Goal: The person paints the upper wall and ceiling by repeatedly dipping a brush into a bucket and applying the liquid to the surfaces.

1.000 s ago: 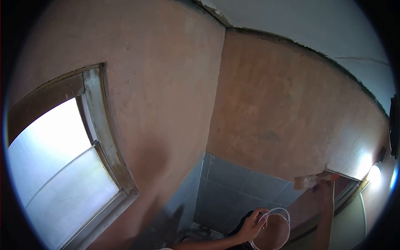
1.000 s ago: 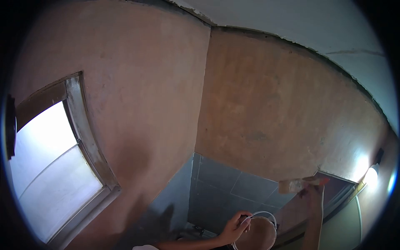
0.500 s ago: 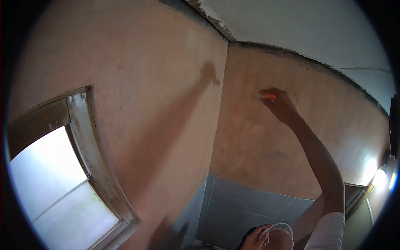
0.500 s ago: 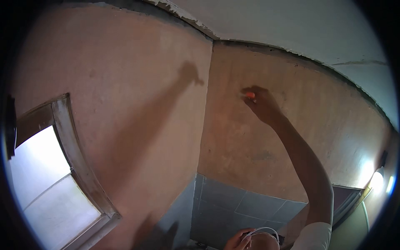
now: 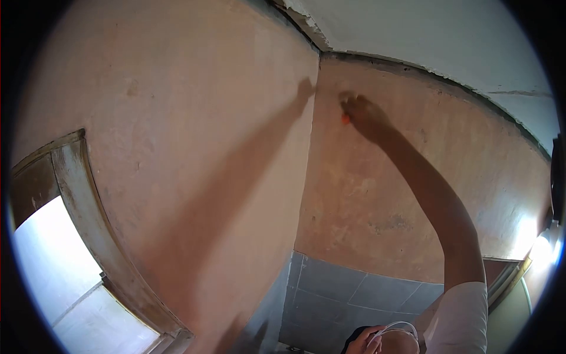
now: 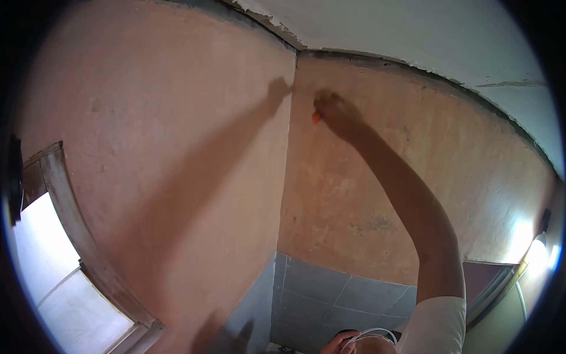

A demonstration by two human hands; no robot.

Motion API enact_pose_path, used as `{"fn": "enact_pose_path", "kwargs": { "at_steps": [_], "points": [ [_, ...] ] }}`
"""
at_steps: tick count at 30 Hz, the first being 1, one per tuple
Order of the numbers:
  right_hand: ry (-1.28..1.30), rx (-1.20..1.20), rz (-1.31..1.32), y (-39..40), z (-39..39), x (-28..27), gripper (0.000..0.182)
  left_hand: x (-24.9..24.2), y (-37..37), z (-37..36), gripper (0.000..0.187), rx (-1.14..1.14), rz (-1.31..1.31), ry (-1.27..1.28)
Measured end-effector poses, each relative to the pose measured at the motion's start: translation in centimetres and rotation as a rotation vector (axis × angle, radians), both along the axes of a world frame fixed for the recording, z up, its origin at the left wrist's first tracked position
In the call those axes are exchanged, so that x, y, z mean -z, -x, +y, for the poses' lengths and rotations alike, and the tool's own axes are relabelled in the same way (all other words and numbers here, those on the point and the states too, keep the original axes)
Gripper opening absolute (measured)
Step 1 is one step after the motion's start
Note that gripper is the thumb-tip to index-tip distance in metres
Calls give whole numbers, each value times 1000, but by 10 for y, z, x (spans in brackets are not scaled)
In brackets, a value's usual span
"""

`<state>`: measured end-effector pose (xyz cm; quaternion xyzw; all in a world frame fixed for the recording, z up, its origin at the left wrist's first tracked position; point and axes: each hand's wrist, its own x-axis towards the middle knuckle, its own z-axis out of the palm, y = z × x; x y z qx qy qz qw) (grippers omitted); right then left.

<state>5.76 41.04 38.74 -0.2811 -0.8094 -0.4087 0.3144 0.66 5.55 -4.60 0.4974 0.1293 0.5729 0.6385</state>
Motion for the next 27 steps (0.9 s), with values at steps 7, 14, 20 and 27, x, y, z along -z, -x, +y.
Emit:
{"fn": "enact_pose_path", "kwargs": {
  "at_steps": [7, 14, 20, 27],
  "points": [
    [278, -43, 27, 2, -32, 31, 25, 7, -1, -3, 32, -2, 33, 55],
    [-227, 17, -172, -1, 12, -32, 27, 6, -5, 3, 32, -2, -14, 39],
    [247, 38, -404, -6, -26, 81, 12, 6, -2, -3, 33, 16, 18, 51],
    [316, -68, 146, 11, 0, -28, 21, 11, -5, -2, 33, -21, 23, 39]
  ]
}}
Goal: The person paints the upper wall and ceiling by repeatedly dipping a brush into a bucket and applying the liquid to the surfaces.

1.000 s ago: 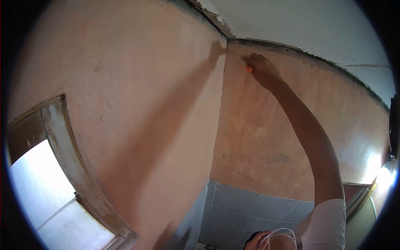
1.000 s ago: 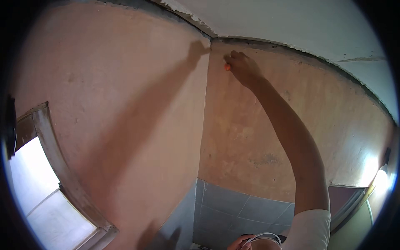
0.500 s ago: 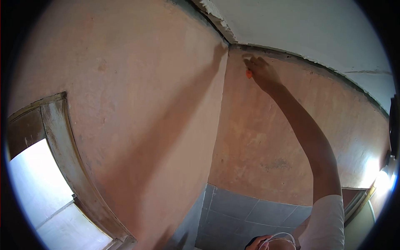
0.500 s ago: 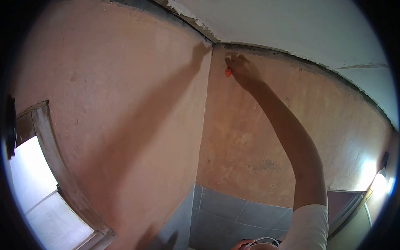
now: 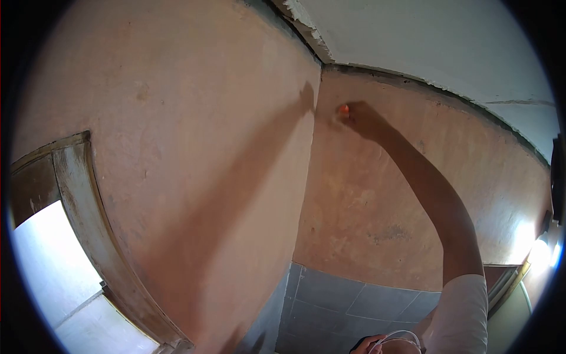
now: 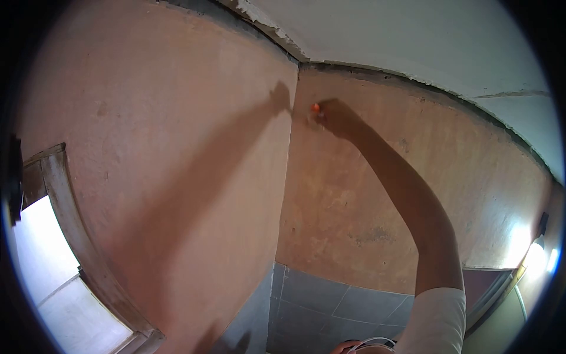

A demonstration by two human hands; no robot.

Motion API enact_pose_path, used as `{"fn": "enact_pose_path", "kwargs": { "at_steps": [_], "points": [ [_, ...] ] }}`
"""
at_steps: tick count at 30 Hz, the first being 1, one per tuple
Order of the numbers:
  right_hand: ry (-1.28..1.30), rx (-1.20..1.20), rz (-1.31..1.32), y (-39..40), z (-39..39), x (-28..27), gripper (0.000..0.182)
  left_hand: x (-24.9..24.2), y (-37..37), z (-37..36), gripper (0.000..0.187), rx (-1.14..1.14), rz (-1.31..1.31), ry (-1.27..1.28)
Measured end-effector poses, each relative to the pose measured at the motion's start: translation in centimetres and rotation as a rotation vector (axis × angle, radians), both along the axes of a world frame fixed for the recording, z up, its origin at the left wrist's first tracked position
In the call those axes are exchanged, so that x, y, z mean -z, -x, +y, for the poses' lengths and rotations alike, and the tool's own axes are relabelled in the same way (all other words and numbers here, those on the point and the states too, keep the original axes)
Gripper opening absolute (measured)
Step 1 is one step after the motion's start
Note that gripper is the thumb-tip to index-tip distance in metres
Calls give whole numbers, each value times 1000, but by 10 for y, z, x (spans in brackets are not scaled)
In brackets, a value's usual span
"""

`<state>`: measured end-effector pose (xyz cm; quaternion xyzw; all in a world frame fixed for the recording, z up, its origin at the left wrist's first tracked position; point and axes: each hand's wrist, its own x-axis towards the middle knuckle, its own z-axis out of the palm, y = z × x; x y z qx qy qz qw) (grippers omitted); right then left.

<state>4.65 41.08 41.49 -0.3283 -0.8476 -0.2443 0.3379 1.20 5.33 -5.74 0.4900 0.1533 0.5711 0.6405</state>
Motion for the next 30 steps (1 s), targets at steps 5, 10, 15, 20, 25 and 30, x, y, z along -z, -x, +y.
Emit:
{"fn": "enact_pose_path", "kwargs": {
  "at_steps": [5, 10, 15, 20, 25, 30],
  "points": [
    [-202, -82, -43, 8, 16, 7, 24, -1, 0, 0, 32, 22, -16, 37],
    [153, 206, -601, 14, -18, 125, 35, -7, 7, 1, 31, 10, -24, 21],
    [448, 184, -49, 3, 15, 47, 24, -4, 12, 2, 29, 4, -40, -11],
    [-488, -10, 73, 24, 16, -8, 16, -29, 22, -1, 24, -31, -44, 62],
    [2, 86, -220, 41, 13, 58, 22, -21, 20, 5, 28, -57, -57, 1],
    [-86, 56, -593, 41, 31, 102, 24, -9, 22, 10, 31, -20, -39, 25]
  ]
}}
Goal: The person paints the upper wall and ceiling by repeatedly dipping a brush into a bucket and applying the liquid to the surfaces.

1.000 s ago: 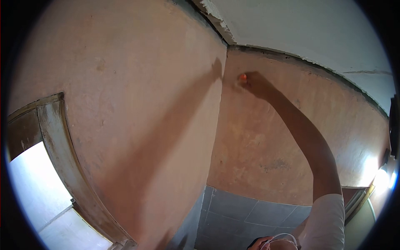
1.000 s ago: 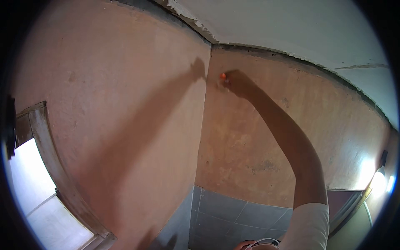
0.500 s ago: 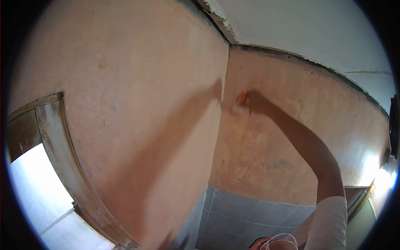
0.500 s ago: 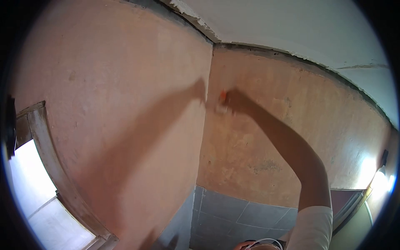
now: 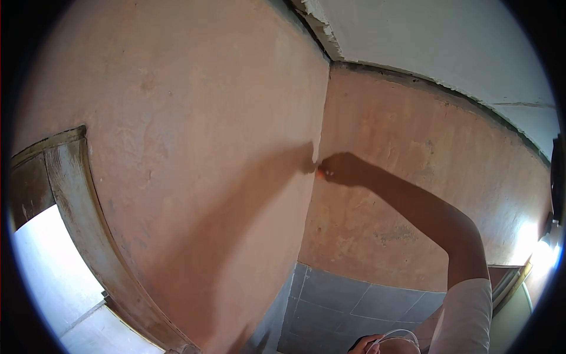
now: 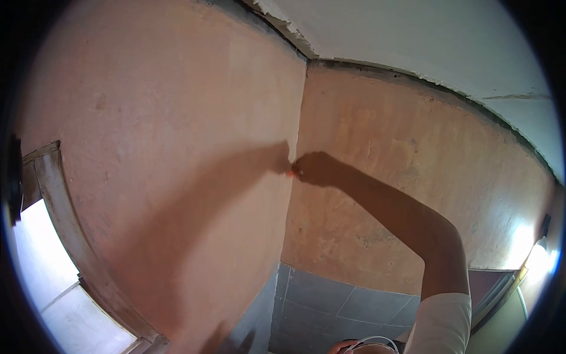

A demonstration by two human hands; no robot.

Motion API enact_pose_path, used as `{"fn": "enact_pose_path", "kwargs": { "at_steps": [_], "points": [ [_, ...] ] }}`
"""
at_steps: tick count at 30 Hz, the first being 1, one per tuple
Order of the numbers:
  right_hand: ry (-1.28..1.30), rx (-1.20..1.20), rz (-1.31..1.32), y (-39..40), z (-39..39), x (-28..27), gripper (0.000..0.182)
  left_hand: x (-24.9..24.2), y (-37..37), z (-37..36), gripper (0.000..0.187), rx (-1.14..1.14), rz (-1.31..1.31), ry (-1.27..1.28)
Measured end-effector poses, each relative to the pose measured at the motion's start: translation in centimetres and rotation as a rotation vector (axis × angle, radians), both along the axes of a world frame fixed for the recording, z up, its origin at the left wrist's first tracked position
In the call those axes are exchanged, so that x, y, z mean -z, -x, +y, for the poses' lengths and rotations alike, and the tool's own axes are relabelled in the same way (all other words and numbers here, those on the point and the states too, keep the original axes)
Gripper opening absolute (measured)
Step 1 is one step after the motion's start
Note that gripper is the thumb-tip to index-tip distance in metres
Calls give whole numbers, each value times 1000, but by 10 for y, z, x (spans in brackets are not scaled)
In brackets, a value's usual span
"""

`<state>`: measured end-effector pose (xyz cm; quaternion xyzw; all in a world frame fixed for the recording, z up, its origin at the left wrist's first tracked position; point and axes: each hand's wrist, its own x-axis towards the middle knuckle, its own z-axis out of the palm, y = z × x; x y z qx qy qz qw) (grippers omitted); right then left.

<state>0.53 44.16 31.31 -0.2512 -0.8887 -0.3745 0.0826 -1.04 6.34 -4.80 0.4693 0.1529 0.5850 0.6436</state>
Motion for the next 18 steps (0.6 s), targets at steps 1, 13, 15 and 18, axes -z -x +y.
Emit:
{"fn": "enact_pose_path", "kwargs": {
  "at_steps": [1, 13, 15, 18],
  "points": [
    [229, 52, 220, 3, 4, -13, 30, 1, 1, 0, 32, 12, 11, 6],
    [-239, -246, 461, 5, 5, -119, 16, 4, 8, 13, 33, -70, -44, -104],
    [-191, -261, 275, -11, 28, -66, 19, -7, 11, 7, 34, -59, -38, -76],
    [-57, -172, 60, -28, 7, 18, 17, -4, 9, 3, 33, -54, -29, -68]
  ]
}}
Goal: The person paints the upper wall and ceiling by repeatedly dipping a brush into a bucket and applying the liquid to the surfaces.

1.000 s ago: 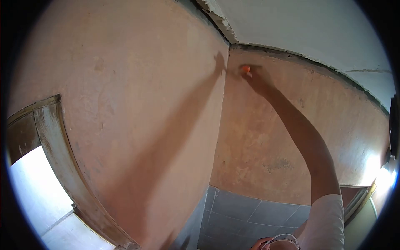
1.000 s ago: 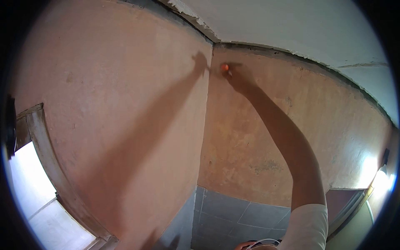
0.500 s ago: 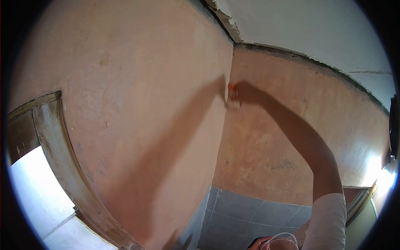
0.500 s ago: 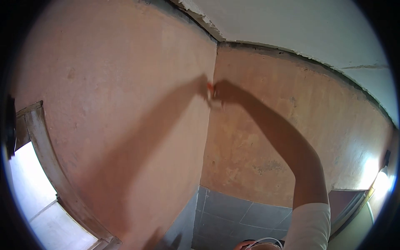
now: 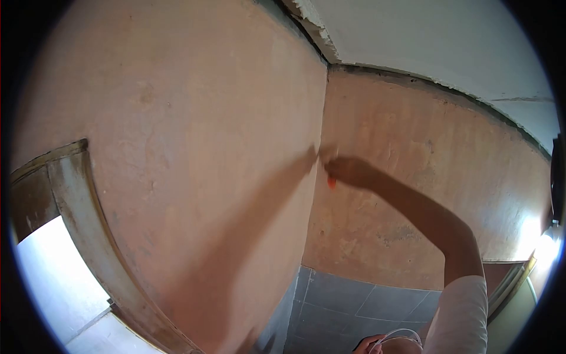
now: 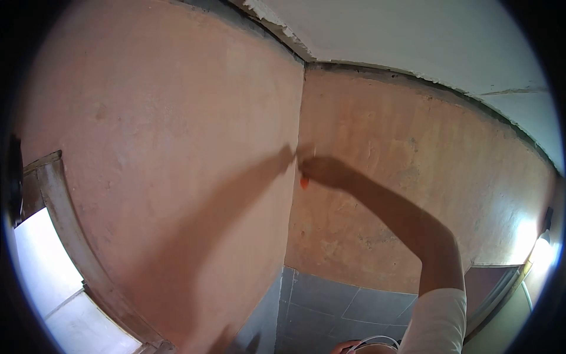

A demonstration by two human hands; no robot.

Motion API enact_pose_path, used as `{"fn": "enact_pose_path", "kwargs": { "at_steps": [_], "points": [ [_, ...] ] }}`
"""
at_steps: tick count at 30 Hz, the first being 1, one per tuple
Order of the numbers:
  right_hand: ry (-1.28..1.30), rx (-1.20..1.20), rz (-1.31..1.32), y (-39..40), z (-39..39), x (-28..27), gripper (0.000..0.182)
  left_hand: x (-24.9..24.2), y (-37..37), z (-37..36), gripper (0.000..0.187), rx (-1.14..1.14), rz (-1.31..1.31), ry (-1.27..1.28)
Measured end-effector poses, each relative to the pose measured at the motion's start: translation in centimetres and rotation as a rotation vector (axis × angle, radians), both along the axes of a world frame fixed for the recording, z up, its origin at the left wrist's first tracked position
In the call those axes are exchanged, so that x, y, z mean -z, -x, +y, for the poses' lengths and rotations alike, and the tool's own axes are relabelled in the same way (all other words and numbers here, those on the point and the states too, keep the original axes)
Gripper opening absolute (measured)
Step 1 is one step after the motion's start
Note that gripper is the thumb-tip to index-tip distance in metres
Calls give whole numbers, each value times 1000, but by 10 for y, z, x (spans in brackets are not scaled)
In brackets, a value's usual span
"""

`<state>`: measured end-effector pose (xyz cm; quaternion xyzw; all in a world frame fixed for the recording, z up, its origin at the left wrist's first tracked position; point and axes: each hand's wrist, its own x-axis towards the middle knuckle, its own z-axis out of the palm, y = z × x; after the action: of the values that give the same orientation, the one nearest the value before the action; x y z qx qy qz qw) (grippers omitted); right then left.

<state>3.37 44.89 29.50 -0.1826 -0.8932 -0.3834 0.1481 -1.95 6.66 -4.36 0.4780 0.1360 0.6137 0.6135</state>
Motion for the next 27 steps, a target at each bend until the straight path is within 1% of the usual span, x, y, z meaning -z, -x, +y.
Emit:
{"fn": "enact_pose_path", "kwargs": {
  "at_steps": [2, 4, 5, 6, 7, 8, 10, 11, 13, 14, 16, 17, 19, 20, 21, 22, 23, 24, 25, 26, 27],
  "points": [
    [310, 96, 135, -5, -18, 56, 21, 9, -5, -1, 32, -7, 6, -4],
    [643, 243, 140, -6, -69, 71, 25, 11, -5, -2, 30, -21, 21, -12],
    [665, 202, 183, -14, -87, 82, 25, 8, -3, -6, 30, -26, 28, -17],
    [687, 161, 227, -25, -104, 91, 26, -1, 0, -11, 31, -54, 28, 42],
    [724, 181, 287, -35, -124, 94, 27, -6, 1, -16, 32, -82, 28, 102],
    [762, 202, 347, -44, -148, 93, 28, -4, -2, -17, 32, -83, 36, 101],
    [683, 145, 445, -62, -207, 80, 28, 7, -14, -16, 33, -103, -170, -18],
    [686, 160, 518, -77, -230, 76, 26, 12, -15, -14, 33, -100, -165, -11],
    [688, 168, 671, -112, -271, 70, 26, 21, -19, -7, 33, -34, 128, -173],
    [687, 161, 753, -130, -290, 70, 27, 21, -22, -10, 33, -28, 129, -163],
    [794, 84, 1020, -161, -330, 70, 27, 13, -27, -17, 29, 0, 66, -24],
    [807, 96, 1026, -166, -354, 68, 27, 12, -31, -20, 29, 6, 70, -7],
    [877, 131, 1370, -174, -402, 65, 28, 2, -33, -29, 29, -28, 60, -63],
    [888, 148, 1385, -180, -422, 68, 28, -9, -34, -38, 26, -58, 35, -26],
    [971, 150, 1421, -187, -440, 72, 27, -10, -32, -42, 26, -45, 46, -6],
    [1050, 154, 1459, -192, -456, 77, 26, -3, -32, -40, 25, 62, 52, 10],
    [1055, 177, 1478, -195, -469, 80, 26, 0, -34, -41, 24, 171, 56, 28],
    [1143, 199, 1372, -197, -481, 82, 24, -3, -37, -46, 23, 158, -1, 106],
    [1229, 221, 1268, -197, -493, 83, 23, -5, -40, -49, 23, 180, 7, 128],
    [1262, 274, 1233, -190, -503, 79, 21, -6, -41, -49, 22, 173, 59, 91],
    [1266, 307, 1271, -193, -508, 87, 21, -7, -42, -49, 22, 176, 115, 54]
  ]
}}
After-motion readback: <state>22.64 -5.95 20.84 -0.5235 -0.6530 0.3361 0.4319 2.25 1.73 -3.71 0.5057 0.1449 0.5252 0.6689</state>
